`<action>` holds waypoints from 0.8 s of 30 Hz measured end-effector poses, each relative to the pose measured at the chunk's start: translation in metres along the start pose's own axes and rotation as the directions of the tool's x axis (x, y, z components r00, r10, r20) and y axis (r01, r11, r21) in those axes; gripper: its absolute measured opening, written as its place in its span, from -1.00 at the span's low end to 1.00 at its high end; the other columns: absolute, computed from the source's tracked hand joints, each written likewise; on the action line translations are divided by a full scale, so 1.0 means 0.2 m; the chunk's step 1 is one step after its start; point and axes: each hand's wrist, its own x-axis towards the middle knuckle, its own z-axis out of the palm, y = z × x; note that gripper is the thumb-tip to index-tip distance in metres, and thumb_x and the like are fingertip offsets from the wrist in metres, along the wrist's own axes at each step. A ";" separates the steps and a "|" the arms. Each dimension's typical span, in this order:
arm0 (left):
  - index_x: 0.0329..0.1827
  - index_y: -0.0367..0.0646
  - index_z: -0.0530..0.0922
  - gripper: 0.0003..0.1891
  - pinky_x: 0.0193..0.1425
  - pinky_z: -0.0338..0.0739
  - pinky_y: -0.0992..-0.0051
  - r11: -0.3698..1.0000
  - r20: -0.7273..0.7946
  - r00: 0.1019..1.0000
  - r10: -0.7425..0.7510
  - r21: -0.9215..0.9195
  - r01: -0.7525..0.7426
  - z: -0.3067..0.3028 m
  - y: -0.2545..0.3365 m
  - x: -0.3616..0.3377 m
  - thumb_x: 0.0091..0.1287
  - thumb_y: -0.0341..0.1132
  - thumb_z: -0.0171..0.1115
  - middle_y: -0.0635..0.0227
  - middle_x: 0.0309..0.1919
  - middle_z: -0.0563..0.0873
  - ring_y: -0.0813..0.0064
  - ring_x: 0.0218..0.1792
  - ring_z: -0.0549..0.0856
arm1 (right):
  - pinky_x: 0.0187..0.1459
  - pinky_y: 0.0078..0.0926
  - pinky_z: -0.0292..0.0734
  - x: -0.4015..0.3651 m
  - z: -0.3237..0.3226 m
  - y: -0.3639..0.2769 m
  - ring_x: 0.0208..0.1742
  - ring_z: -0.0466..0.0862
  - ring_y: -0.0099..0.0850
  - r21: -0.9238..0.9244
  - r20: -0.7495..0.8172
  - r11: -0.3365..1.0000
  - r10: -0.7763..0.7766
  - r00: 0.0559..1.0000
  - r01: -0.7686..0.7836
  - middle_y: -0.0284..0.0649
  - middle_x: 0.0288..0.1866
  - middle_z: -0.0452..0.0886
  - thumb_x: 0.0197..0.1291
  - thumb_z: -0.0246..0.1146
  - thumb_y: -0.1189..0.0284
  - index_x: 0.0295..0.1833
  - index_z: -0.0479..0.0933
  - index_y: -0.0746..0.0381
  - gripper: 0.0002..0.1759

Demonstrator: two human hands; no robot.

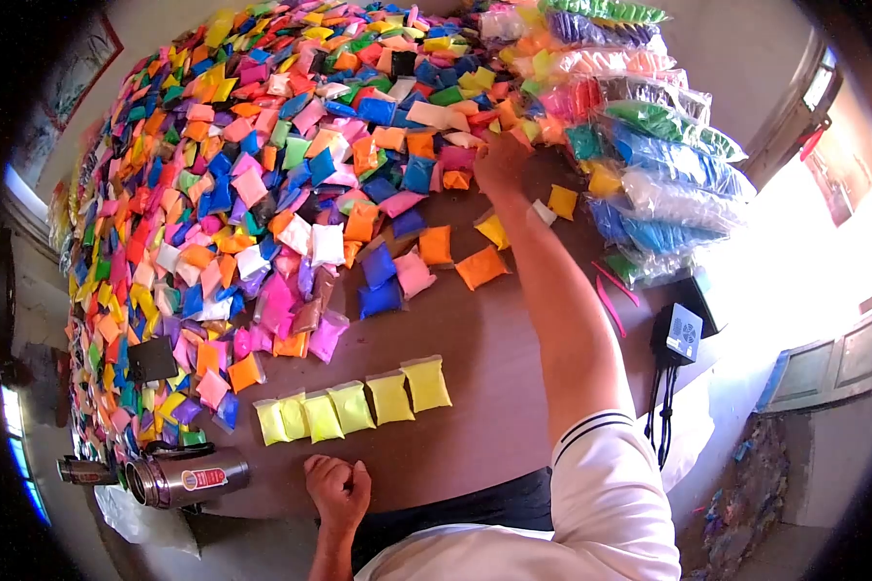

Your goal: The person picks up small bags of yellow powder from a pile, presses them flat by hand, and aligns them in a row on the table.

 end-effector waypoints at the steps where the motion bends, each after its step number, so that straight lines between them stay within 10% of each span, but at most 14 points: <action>1: -0.73 -0.11 0.31 -0.66 -0.12 0.38 0.27 1.000 0.006 1.000 -0.012 -0.001 0.012 0.00 0.00 0.00 0.10 -0.42 0.29 0.34 -0.71 0.43 0.24 -0.56 0.48 | -0.03 -0.03 0.53 0.03 0.00 0.04 -0.02 0.62 0.00 -0.063 0.006 0.997 -0.044 0.999 0.044 -0.01 -0.13 0.66 0.13 0.23 0.41 -0.15 0.63 0.22 -0.81; 10: -0.72 -0.09 0.27 -0.65 -0.15 0.38 0.28 0.997 -0.002 1.000 0.008 0.077 -0.008 0.01 0.01 0.01 0.10 -0.42 0.28 0.34 -0.73 0.41 0.23 -0.56 0.46 | 0.19 -0.15 0.47 0.24 0.06 0.17 0.14 0.60 -0.02 -0.098 0.491 0.990 0.141 0.860 -0.106 0.01 0.12 0.63 0.31 0.07 0.18 0.10 0.63 0.14 -0.60; 17: -0.72 -0.09 0.25 -0.63 -0.16 0.37 0.29 0.996 -0.014 1.000 0.018 0.089 -0.017 0.01 0.02 0.02 0.11 -0.44 0.28 0.33 -0.73 0.37 0.23 -0.57 0.45 | -0.05 -0.29 0.59 0.15 0.08 0.27 -0.11 0.72 -0.12 0.032 0.270 0.979 0.184 0.945 -0.200 -0.04 -0.09 0.72 0.24 0.21 0.26 0.06 0.63 0.21 -0.64; 19: -0.72 -0.10 0.24 -0.62 -0.16 0.37 0.28 0.998 -0.025 0.999 0.022 0.066 -0.020 0.02 0.01 0.01 0.12 -0.43 0.28 0.33 -0.72 0.37 0.21 -0.57 0.45 | -0.12 -0.35 0.60 0.09 0.02 0.24 -0.20 0.74 -0.19 0.489 0.174 0.718 0.476 0.862 -0.495 -0.10 -0.20 0.74 0.08 0.35 0.29 -0.14 0.67 0.24 -0.71; 24: -0.72 -0.12 0.26 -0.62 -0.13 0.37 0.28 0.999 0.005 1.000 0.028 0.045 -0.029 0.01 0.00 0.01 0.15 -0.41 0.27 0.32 -0.70 0.38 0.20 -0.55 0.46 | -0.28 -0.57 0.55 -0.06 -0.19 0.09 -0.38 0.65 -0.44 0.740 0.303 0.372 0.559 0.772 -0.560 -0.26 -0.29 0.67 0.10 0.33 0.49 0.00 0.60 0.28 -0.69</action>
